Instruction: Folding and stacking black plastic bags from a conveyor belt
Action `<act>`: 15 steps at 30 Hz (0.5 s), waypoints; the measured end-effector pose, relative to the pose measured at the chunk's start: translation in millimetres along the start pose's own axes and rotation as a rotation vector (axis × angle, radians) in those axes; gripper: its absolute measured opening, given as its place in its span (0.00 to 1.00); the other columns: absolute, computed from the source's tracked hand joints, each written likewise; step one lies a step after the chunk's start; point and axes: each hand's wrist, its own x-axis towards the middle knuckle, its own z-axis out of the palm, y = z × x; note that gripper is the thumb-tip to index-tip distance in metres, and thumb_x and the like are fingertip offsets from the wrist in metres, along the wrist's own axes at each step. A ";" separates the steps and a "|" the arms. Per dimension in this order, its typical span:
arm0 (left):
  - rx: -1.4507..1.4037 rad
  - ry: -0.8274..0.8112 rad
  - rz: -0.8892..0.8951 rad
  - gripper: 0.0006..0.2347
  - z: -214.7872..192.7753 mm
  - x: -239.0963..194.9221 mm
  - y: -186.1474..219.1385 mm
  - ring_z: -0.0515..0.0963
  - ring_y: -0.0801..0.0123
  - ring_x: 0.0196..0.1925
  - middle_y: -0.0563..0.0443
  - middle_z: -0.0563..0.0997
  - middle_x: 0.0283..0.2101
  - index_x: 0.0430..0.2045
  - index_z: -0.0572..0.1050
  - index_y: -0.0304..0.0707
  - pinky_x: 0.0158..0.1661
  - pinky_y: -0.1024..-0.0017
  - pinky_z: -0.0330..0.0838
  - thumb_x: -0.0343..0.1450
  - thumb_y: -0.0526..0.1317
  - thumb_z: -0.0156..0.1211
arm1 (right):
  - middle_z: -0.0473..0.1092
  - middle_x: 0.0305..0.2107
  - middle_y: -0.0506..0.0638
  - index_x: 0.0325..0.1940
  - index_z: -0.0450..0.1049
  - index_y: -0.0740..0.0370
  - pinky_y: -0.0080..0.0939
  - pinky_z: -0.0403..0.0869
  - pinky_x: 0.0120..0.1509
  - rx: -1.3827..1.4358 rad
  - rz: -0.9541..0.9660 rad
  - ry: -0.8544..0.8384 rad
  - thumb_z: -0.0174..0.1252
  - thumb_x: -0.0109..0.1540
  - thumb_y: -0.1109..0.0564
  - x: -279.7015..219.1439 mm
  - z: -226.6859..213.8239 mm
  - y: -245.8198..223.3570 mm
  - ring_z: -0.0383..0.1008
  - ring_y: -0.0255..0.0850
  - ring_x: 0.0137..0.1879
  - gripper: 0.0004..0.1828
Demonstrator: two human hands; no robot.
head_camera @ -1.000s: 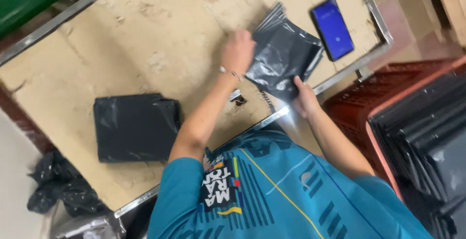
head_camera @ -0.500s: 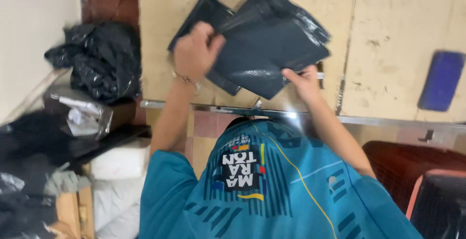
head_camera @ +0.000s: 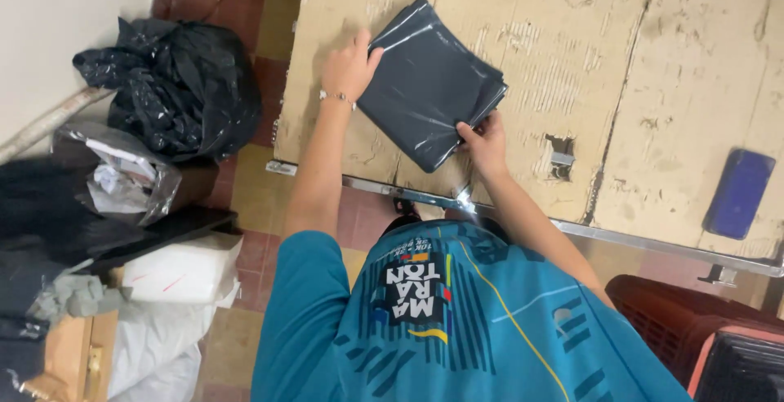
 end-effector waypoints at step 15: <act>0.202 0.121 -0.075 0.36 -10.7 -13.7 92.0 0.55 0.49 0.77 0.41 0.58 0.75 0.71 0.59 0.38 0.65 0.38 0.54 0.74 0.66 0.42 | 0.54 0.74 0.58 0.78 0.56 0.53 0.75 0.48 0.78 -1.453 -1.199 -0.296 0.56 0.60 0.30 -35.6 46.7 18.1 0.48 0.59 0.80 0.48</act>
